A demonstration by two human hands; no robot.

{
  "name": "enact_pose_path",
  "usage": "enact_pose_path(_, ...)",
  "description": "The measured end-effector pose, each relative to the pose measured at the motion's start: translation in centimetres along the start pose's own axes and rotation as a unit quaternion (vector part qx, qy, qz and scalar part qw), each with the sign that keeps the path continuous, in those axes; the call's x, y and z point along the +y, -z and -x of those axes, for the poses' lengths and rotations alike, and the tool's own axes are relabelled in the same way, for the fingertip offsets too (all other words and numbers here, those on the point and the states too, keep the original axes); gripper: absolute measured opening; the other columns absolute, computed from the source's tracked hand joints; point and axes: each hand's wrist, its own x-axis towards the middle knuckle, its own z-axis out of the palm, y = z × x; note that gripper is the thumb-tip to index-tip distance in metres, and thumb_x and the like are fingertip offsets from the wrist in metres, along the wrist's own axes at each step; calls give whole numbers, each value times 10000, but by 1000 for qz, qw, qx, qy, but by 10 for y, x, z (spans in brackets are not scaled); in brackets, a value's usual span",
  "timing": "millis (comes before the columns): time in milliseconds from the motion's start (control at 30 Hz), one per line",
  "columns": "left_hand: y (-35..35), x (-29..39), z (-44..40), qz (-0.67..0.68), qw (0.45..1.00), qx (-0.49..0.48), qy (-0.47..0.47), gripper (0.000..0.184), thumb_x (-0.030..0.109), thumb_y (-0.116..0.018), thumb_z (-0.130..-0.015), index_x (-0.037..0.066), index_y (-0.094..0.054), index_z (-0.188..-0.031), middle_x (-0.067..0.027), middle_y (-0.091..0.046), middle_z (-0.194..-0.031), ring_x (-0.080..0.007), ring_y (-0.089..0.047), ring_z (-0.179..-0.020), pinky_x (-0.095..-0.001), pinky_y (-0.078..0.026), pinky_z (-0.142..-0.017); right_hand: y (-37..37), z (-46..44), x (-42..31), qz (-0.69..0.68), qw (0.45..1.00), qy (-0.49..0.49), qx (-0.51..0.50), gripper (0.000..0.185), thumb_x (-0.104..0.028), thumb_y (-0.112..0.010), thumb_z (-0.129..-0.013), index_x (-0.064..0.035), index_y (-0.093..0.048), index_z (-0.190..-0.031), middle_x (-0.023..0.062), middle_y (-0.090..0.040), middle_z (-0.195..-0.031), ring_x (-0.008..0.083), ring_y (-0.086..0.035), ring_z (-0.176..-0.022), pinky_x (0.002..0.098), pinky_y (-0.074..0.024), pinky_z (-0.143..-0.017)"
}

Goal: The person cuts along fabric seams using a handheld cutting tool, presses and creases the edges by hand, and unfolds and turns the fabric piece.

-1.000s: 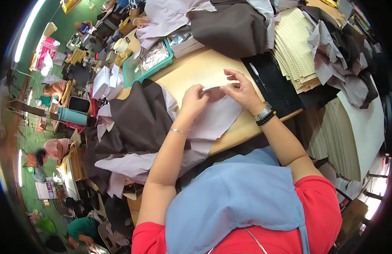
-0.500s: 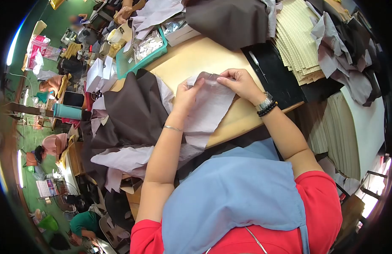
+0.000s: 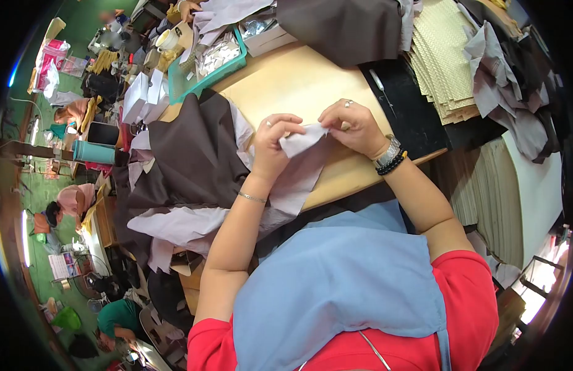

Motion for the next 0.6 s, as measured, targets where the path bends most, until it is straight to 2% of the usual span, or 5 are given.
enact_pose_path(67, 8, 2, 9, -98, 993, 0, -66, 137, 62, -731, -729, 175, -703, -803, 9, -707, -904, -181, -670, -875, -394, -445, -946, 0, -2, -6, 84, 992, 96, -17, 247, 96, -742, -646, -73, -619, -779, 54, -676, -888, 237, -629, -802, 318, -521, -692)
enact_pose_path(167, 11, 1, 18, -151, 982, 15, -109, 171, 54, -702, -699, 214, -684, -758, 71, -701, -890, -147, -662, -838, -454, -386, -997, 0, -3, -11, 132, 979, 151, -37, 252, 81, -747, -645, -83, -617, -787, 44, -677, -895, 225, -627, -789, 315, -518, -685)
enact_pose_path(433, 10, 2, 21, -159, 981, 10, -113, 171, 48, -700, -701, 209, -680, -755, 67, -700, -880, -147, -662, -839, -440, -386, -1002, -5, -4, -14, 161, 968, 177, -79, 291, 14, -777, -616, -95, -655, -856, 31, -671, -902, 244, -638, -825, 352, -527, -751)
enact_pose_path(533, 12, -3, 23, -172, 978, -3, -116, 96, 173, -756, -719, 208, -679, -764, 49, -705, -893, -151, -674, -877, -462, -395, -1004, -5, -3, -13, 162, 968, 172, -80, 297, 6, -779, -608, -104, -670, -861, 24, -669, -897, 246, -638, -841, 360, -530, -760)
enact_pose_path(600, 11, -1, 22, -162, 981, 4, -108, 144, 69, -700, -715, 204, -677, -759, 58, -702, -885, -146, -665, -834, -450, -391, -1004, -5, -1, -11, 168, 968, 168, -80, 291, 6, -777, -602, -106, -669, -848, 19, -667, -891, 246, -638, -848, 361, -532, -762)
